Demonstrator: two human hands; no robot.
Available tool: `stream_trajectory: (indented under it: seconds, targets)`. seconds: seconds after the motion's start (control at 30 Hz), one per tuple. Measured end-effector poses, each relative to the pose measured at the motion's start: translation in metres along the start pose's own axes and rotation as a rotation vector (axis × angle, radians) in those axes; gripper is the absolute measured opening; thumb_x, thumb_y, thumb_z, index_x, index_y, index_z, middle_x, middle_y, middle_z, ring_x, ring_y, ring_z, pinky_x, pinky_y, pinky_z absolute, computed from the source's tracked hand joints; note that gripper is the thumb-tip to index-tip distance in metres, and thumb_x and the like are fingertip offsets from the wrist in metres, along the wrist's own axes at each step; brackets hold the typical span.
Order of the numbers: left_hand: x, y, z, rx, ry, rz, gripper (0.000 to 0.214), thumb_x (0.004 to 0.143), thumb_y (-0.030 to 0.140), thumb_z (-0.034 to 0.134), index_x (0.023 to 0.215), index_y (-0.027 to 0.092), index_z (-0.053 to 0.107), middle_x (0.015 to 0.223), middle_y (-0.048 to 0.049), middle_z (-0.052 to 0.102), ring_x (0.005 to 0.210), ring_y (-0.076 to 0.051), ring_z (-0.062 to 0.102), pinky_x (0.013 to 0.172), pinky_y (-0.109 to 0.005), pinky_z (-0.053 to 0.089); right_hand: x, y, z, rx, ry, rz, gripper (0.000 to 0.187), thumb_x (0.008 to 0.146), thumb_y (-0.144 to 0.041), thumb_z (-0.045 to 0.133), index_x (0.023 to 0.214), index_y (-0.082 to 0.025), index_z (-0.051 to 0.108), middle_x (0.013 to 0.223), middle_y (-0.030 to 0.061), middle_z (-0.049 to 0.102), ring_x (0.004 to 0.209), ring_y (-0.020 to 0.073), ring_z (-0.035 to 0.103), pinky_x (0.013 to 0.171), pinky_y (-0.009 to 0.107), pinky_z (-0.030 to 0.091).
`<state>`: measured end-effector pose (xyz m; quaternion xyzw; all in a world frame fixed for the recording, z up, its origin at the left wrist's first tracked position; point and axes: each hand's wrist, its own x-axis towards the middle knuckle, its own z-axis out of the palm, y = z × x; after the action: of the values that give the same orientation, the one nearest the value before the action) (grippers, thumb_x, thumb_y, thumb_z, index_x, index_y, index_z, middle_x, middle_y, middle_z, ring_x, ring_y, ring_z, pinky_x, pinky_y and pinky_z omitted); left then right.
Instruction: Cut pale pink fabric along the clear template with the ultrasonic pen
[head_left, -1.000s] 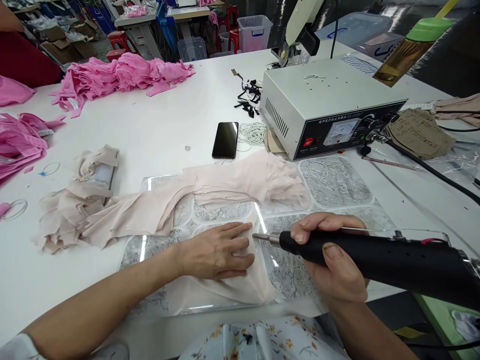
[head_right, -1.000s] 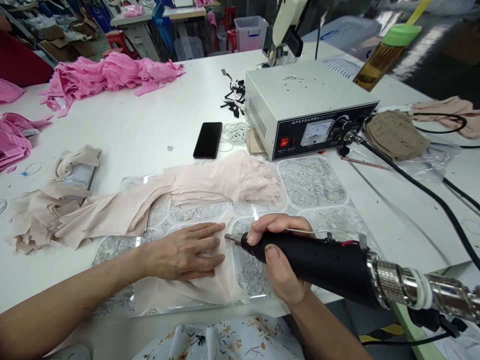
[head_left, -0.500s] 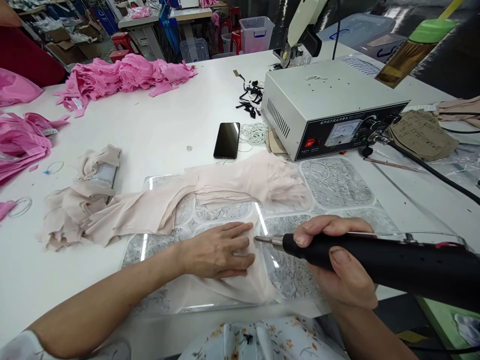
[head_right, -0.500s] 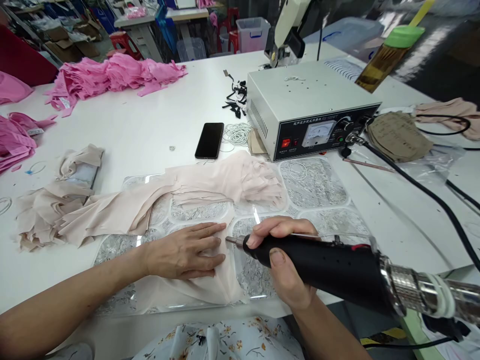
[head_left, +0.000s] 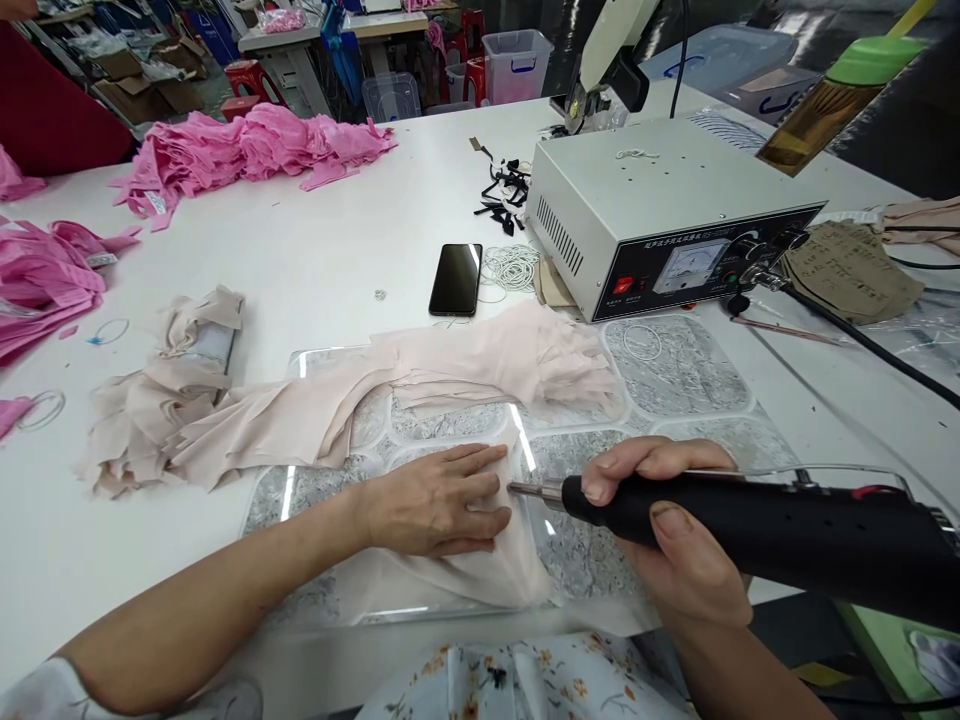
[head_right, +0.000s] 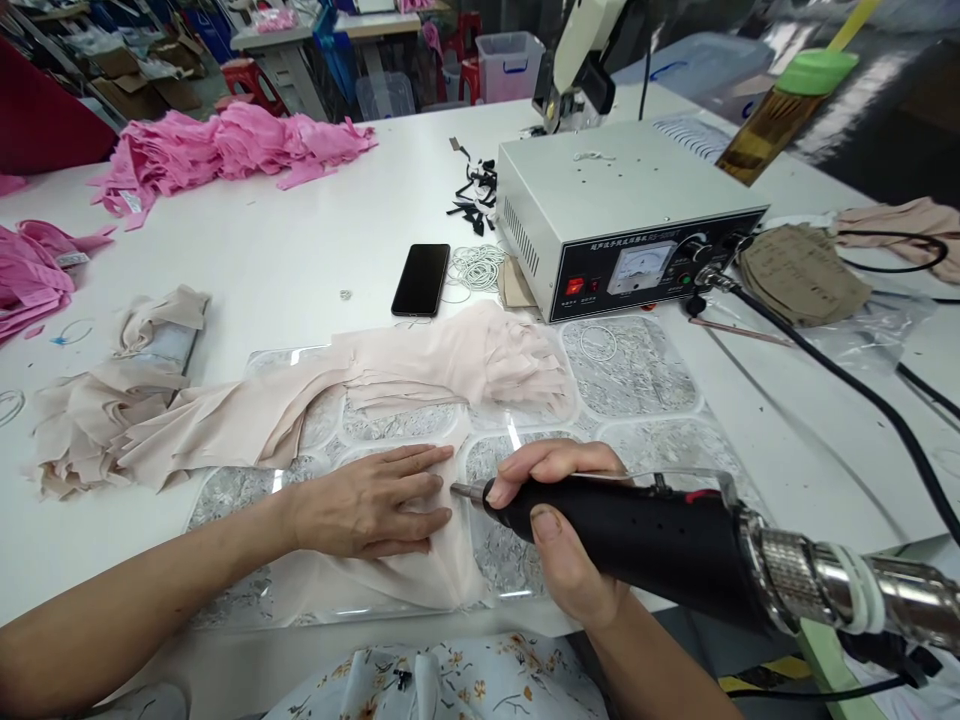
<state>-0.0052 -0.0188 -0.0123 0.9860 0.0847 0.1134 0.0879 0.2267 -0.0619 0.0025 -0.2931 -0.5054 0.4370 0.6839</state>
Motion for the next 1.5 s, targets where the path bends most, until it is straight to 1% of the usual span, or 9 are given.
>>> stream_trajectory:
  seconds: [0.2, 0.47, 0.6, 0.73, 0.9, 1.0, 1.1, 1.27, 1.5]
  targets:
    - [0.0, 0.0, -0.001, -0.019, 0.028, 0.008, 0.025, 0.098, 0.032, 0.053, 0.107, 0.012, 0.065, 0.096, -0.0089, 0.062, 0.126, -0.029, 0.053, 0.117, -0.042, 0.036, 0.001, 0.0, -0.001, 0.011, 0.01, 0.011, 0.011, 0.086, -0.022, 0.06, 0.096, -0.024, 0.061, 0.085, 0.0014, 0.065, 0.062, 0.0145, 0.061, 0.063, 0.036, 0.055]
    - [0.0, 0.001, -0.001, -0.001, 0.013, 0.002, 0.025, 0.099, 0.033, 0.052, 0.104, 0.012, 0.064, 0.099, -0.0085, 0.064, 0.121, -0.025, 0.058, 0.118, -0.041, 0.035, 0.002, -0.001, -0.001, 0.027, 0.003, 0.034, 0.01, 0.086, -0.023, 0.061, 0.096, -0.023, 0.061, 0.086, 0.0004, 0.064, 0.064, 0.013, 0.061, 0.067, 0.033, 0.055]
    - [-0.001, 0.0, 0.001, 0.003, 0.016, 0.003, 0.026, 0.099, 0.034, 0.051, 0.105, 0.013, 0.065, 0.1, -0.0083, 0.064, 0.124, -0.026, 0.056, 0.118, -0.041, 0.035, 0.002, -0.009, 0.0, 0.033, -0.003, 0.06, 0.009, 0.086, -0.025, 0.062, 0.095, -0.023, 0.061, 0.085, 0.0009, 0.064, 0.064, 0.0133, 0.06, 0.065, 0.033, 0.055]
    - [-0.002, -0.001, 0.002, 0.001, 0.023, 0.008, 0.026, 0.098, 0.034, 0.053, 0.105, 0.012, 0.065, 0.099, -0.0089, 0.063, 0.125, -0.028, 0.055, 0.118, -0.042, 0.035, -0.005, -0.024, -0.004, 0.001, -0.077, 0.132, 0.011, 0.089, -0.028, 0.058, 0.099, -0.024, 0.059, 0.086, 0.0019, 0.062, 0.065, 0.014, 0.06, 0.062, 0.033, 0.056]
    - [-0.002, 0.0, 0.002, 0.007, 0.009, 0.005, 0.025, 0.099, 0.034, 0.052, 0.105, 0.013, 0.065, 0.098, -0.008, 0.064, 0.122, -0.025, 0.057, 0.118, -0.042, 0.035, -0.018, -0.032, -0.015, -0.091, -0.216, 0.204, 0.013, 0.092, -0.028, 0.053, 0.105, -0.026, 0.055, 0.09, 0.0032, 0.06, 0.072, 0.016, 0.061, 0.068, 0.035, 0.057]
    - [-0.001, 0.0, 0.001, 0.003, 0.009, 0.003, 0.026, 0.099, 0.035, 0.052, 0.102, 0.013, 0.064, 0.098, -0.0085, 0.064, 0.121, -0.025, 0.058, 0.118, -0.041, 0.035, -0.022, -0.033, -0.016, -0.129, -0.234, 0.177, 0.015, 0.092, -0.032, 0.051, 0.106, -0.027, 0.053, 0.09, 0.0038, 0.06, 0.073, 0.017, 0.06, 0.068, 0.035, 0.056]
    - [0.0, 0.0, 0.001, 0.0, 0.019, -0.004, 0.027, 0.1, 0.035, 0.05, 0.099, 0.012, 0.064, 0.098, -0.0087, 0.065, 0.119, -0.025, 0.06, 0.117, -0.041, 0.037, -0.019, -0.036, -0.009, -0.18, -0.234, 0.141, 0.013, 0.092, -0.033, 0.053, 0.103, -0.028, 0.053, 0.084, 0.0028, 0.062, 0.069, 0.0168, 0.061, 0.063, 0.033, 0.056]
    - [0.0, 0.0, 0.002, -0.005, 0.047, 0.0, 0.027, 0.099, 0.034, 0.052, 0.102, 0.009, 0.063, 0.098, -0.01, 0.066, 0.12, -0.026, 0.06, 0.117, -0.04, 0.038, -0.013, -0.043, -0.001, -0.217, -0.231, 0.125, 0.009, 0.092, -0.034, 0.052, 0.099, -0.028, 0.054, 0.078, 0.0013, 0.062, 0.064, 0.0149, 0.061, 0.059, 0.029, 0.057]
    - [0.001, 0.0, 0.001, -0.012, 0.039, 0.002, 0.026, 0.099, 0.033, 0.052, 0.095, 0.01, 0.064, 0.097, -0.0095, 0.067, 0.116, -0.024, 0.062, 0.117, -0.04, 0.038, -0.013, -0.041, -0.001, -0.225, -0.211, 0.113, 0.009, 0.092, -0.035, 0.053, 0.097, -0.027, 0.054, 0.077, 0.001, 0.062, 0.062, 0.0142, 0.061, 0.058, 0.029, 0.057]
